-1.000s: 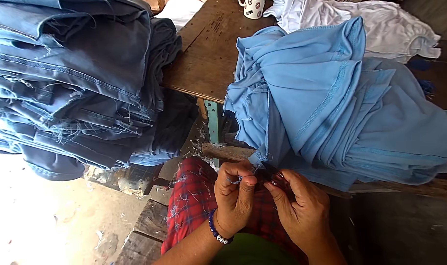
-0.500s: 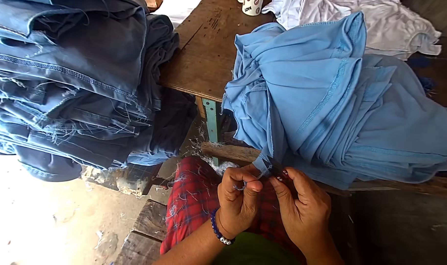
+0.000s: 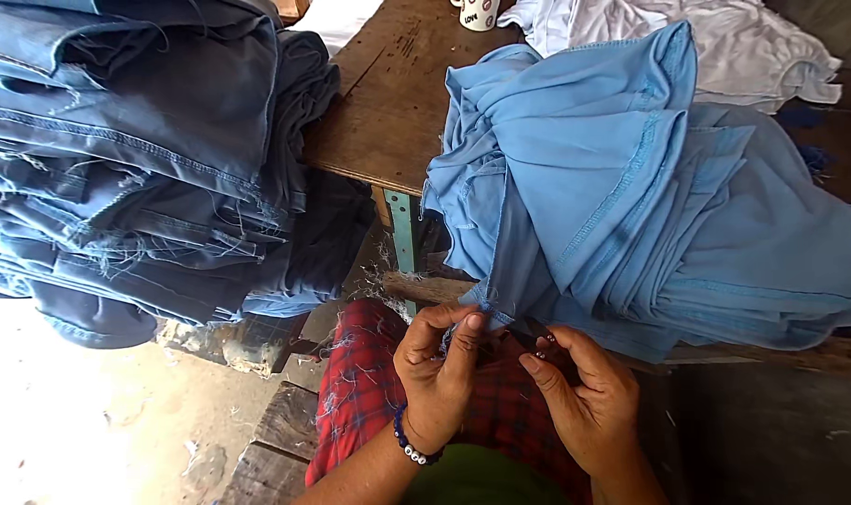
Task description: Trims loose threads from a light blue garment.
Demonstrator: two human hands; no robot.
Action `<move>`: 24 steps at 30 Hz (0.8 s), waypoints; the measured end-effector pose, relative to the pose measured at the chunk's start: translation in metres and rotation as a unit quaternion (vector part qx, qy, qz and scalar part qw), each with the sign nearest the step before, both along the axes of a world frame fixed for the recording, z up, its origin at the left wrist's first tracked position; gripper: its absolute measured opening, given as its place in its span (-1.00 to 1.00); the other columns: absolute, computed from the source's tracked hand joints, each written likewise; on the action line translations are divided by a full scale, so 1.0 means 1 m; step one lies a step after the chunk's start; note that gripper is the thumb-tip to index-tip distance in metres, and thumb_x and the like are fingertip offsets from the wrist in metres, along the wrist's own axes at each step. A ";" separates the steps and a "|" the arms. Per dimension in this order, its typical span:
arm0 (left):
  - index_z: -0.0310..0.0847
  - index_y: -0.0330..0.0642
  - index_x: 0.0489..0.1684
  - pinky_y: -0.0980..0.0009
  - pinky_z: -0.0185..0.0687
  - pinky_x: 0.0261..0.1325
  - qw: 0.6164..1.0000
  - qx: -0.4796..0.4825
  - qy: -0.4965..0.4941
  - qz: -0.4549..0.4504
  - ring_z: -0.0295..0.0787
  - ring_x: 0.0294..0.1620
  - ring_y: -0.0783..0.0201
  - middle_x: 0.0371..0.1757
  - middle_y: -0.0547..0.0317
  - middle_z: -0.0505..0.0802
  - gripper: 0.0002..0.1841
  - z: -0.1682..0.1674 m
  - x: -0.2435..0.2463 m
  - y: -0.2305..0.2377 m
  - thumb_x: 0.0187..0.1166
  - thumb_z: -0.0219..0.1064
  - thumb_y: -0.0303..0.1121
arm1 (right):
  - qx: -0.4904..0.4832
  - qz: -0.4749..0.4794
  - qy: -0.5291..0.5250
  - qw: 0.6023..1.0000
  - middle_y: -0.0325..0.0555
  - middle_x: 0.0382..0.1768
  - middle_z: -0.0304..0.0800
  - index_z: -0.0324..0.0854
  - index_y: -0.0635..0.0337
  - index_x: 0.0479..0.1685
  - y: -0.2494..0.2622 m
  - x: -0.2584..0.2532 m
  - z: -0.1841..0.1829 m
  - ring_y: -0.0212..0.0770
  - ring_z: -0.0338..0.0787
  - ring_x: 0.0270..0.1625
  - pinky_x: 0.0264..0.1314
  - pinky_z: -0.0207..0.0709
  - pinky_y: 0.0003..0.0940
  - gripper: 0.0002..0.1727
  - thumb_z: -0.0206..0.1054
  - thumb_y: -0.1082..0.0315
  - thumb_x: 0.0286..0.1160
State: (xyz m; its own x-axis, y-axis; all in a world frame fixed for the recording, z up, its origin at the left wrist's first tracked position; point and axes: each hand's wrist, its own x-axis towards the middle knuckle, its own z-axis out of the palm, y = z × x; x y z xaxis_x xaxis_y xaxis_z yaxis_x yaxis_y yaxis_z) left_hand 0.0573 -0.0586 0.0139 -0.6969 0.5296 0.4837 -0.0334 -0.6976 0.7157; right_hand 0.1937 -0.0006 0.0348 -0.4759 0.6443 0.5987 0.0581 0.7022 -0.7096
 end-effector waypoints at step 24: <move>0.51 0.11 0.00 0.37 0.92 -0.04 0.997 -0.022 0.038 -0.056 0.88 -0.05 0.41 0.01 0.39 0.79 -0.92 -0.012 0.009 -0.002 0.85 0.10 -0.25 | 0.084 -0.052 -0.064 0.993 -0.10 -0.35 0.81 0.77 0.34 -0.24 0.006 -0.004 -0.001 -0.52 0.74 -0.18 -0.04 0.56 -0.71 -0.65 0.26 0.20 0.73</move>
State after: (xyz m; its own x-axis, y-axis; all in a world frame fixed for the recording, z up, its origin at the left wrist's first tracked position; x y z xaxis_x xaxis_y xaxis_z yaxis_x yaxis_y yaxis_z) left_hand 0.0665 -0.0607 0.0016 -0.5940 0.6239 0.5078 -0.0536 -0.6606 0.7488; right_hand 0.1900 0.0055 0.0336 -0.4914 0.5902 0.6404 0.2182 0.7953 -0.5655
